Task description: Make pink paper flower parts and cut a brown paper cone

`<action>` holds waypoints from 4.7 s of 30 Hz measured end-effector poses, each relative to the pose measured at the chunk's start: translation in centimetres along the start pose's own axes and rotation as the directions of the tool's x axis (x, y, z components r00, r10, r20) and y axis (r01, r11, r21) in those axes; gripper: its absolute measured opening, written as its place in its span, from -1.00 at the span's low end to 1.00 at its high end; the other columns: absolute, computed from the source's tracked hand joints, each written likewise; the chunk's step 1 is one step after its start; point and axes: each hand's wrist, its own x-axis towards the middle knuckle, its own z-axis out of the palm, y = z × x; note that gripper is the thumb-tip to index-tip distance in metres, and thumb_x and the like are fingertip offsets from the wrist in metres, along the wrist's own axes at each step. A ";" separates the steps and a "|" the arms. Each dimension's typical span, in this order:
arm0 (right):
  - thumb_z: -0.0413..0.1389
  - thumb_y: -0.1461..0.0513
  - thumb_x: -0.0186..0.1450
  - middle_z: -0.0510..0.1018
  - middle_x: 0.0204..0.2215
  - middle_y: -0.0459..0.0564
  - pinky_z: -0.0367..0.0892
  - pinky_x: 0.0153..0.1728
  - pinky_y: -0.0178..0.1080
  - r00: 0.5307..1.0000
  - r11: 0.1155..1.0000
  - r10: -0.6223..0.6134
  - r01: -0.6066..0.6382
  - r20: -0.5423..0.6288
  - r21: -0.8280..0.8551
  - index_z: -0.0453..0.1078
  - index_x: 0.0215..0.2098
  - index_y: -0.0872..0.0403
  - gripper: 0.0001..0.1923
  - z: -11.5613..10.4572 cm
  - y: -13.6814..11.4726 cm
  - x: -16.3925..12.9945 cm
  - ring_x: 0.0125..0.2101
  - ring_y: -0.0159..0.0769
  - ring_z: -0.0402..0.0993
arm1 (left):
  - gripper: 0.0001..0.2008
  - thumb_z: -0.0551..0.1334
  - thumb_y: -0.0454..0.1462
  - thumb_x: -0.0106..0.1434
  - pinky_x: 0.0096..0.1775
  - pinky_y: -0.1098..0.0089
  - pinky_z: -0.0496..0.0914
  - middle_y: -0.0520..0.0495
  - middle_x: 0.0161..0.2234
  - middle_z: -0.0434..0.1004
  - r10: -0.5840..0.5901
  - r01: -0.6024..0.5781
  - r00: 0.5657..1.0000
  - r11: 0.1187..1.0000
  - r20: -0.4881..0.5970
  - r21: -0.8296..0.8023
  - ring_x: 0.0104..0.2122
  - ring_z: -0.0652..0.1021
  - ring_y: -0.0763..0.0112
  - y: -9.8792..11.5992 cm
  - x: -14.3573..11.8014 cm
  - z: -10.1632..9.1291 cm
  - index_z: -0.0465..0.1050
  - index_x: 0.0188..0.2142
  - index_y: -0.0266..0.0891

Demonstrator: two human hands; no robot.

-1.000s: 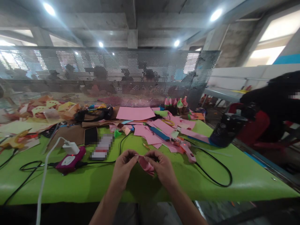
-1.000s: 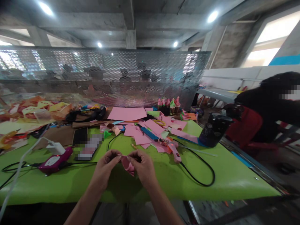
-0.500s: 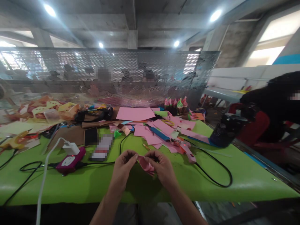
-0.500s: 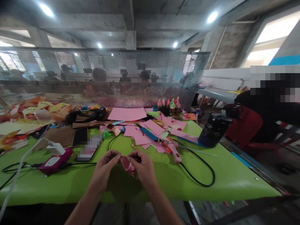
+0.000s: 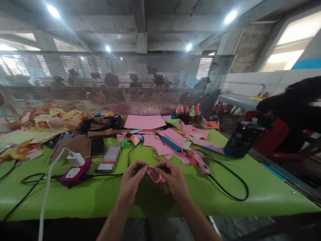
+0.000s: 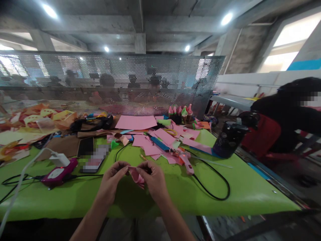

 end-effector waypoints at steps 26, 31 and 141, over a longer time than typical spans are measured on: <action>0.19 0.16 0.11 0.49 -0.52 -0.09 0.26 -0.39 -0.29 1.000 1.000 -0.010 0.010 0.013 0.015 0.44 -0.46 0.10 -0.85 0.1 0.2 0.0 -0.45 -0.30 0.38 | -0.77 0.37 -0.16 0.05 -0.40 0.54 0.33 0.05 -0.49 0.49 0.048 -0.047 0.998 0.997 -0.029 0.056 -0.47 0.45 0.53 -0.1 0.1 0.0 0.50 -0.38 -0.27; 0.18 0.16 0.11 0.49 -0.52 -0.08 0.26 -0.40 -0.29 1.000 1.000 -0.016 0.016 0.012 -0.006 0.44 -0.45 0.11 -0.85 0.1 0.1 -0.1 -0.46 -0.30 0.38 | -0.77 0.37 -0.17 0.06 -0.38 0.52 0.33 0.02 -0.46 0.51 0.019 -0.020 1.000 0.997 0.016 0.072 -0.45 0.46 0.50 -0.3 0.3 0.0 0.49 -0.36 -0.28; 0.20 0.12 0.13 0.46 -0.54 -0.11 0.23 -0.44 -0.30 0.999 1.000 -0.029 0.029 0.030 0.008 0.43 -0.44 0.11 -0.80 -0.1 0.9 0.0 -0.49 -0.32 0.35 | -0.83 0.29 -0.18 0.13 -0.30 0.44 0.33 0.01 -0.42 0.51 0.165 -0.173 0.985 0.926 0.052 0.336 -0.38 0.48 0.40 -0.7 0.5 -0.4 0.45 -0.33 -0.24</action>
